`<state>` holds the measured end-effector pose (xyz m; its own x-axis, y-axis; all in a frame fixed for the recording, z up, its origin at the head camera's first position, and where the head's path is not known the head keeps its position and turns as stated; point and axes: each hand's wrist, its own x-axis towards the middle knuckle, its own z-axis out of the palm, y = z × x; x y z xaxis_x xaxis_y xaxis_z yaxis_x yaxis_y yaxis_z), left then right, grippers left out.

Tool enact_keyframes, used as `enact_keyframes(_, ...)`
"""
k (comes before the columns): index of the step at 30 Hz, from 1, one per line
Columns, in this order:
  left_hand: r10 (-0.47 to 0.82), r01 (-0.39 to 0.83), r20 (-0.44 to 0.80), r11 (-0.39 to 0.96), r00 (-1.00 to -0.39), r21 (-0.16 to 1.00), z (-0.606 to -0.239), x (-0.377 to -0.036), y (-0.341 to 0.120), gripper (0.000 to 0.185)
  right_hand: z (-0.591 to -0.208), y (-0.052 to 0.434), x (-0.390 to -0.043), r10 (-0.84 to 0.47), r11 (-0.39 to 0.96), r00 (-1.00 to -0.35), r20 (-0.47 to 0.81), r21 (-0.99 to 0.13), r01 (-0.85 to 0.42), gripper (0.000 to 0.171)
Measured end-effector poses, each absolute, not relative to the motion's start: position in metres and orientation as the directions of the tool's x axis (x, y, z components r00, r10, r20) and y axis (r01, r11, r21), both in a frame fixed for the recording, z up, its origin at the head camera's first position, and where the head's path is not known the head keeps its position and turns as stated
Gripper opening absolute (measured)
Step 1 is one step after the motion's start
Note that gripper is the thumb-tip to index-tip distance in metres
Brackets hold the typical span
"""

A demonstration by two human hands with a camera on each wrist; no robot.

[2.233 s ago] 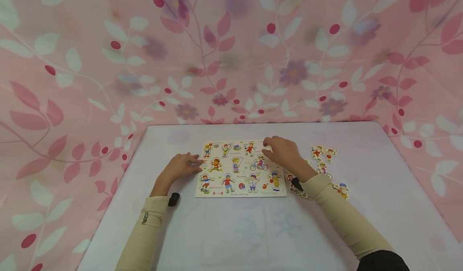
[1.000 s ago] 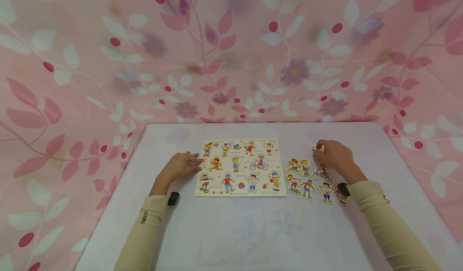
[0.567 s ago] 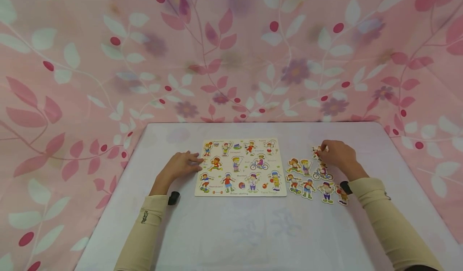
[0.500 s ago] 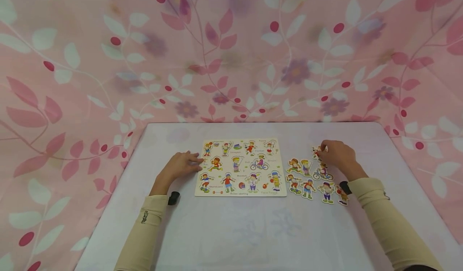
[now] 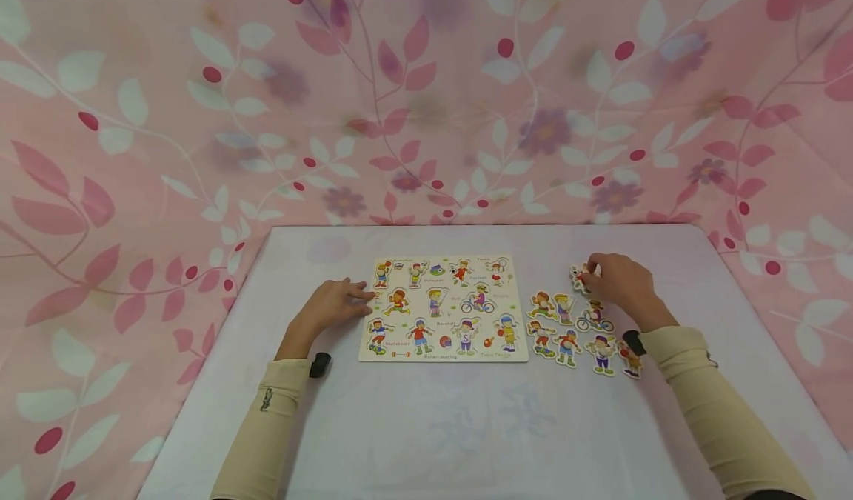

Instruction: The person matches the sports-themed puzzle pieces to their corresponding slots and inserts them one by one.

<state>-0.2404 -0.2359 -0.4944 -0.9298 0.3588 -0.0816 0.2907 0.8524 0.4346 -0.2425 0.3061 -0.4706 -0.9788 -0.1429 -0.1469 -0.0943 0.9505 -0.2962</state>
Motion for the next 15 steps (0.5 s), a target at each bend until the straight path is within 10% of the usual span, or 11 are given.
enact_keyframes(15,0.361,0.294,-0.07,0.845,-0.93,0.447,-0.496,-0.24,-0.237,0.037,-0.462,0.243,-0.253,-0.239,0.932,-0.97,-0.047,-0.293,-0.216,0.024)
